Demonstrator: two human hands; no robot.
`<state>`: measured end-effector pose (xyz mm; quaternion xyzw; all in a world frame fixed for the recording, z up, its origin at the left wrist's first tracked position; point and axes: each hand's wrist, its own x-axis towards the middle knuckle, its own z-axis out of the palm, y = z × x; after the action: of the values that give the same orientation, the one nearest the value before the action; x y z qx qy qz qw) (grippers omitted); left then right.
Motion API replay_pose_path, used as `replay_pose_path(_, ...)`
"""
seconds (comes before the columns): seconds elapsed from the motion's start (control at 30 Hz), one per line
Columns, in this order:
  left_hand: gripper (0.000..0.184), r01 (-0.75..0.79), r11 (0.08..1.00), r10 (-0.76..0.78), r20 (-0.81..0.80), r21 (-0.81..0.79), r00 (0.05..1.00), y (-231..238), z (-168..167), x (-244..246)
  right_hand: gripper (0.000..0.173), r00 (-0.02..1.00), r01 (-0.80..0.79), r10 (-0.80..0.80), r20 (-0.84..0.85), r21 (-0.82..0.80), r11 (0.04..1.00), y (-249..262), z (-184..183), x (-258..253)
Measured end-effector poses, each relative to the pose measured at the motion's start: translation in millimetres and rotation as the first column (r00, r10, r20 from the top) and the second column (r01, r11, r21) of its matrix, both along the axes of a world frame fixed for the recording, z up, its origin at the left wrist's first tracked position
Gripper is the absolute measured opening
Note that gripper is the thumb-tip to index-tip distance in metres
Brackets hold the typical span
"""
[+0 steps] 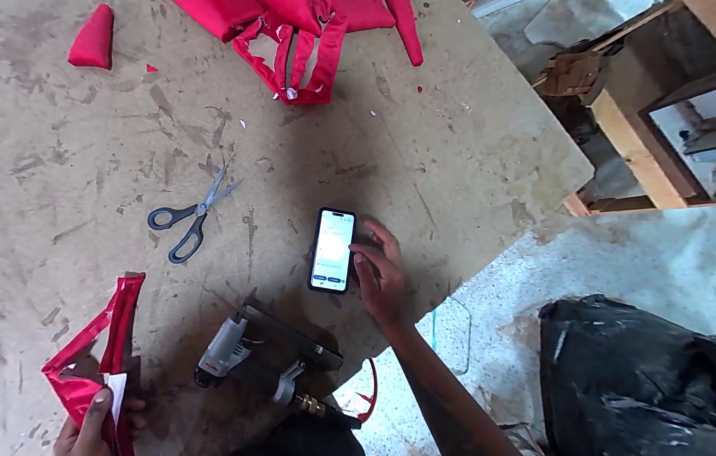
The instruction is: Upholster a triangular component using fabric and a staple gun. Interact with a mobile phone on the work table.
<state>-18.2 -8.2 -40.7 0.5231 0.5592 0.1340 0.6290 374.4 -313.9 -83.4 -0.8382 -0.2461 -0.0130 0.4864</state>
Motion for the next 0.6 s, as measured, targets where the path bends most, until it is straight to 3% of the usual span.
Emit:
replay_pose_path(0.37, 0.034, 0.003, 1.0, -0.003, 0.002, -0.008, 1.0, 0.7, 0.7, -0.8, 0.027, 0.999, 0.012, -0.013, -0.041, -0.025, 1.0, 6.4, 2.2, 3.2)
replay_pose_path(0.6, 0.034, -0.03, 0.999, 0.029, -0.02, -0.012, 0.999, 1.0, -1.0, -1.4, 0.039, 0.992, -0.089, 0.067, -0.104, -0.223, 0.971, 28.5, 18.3, 25.5)
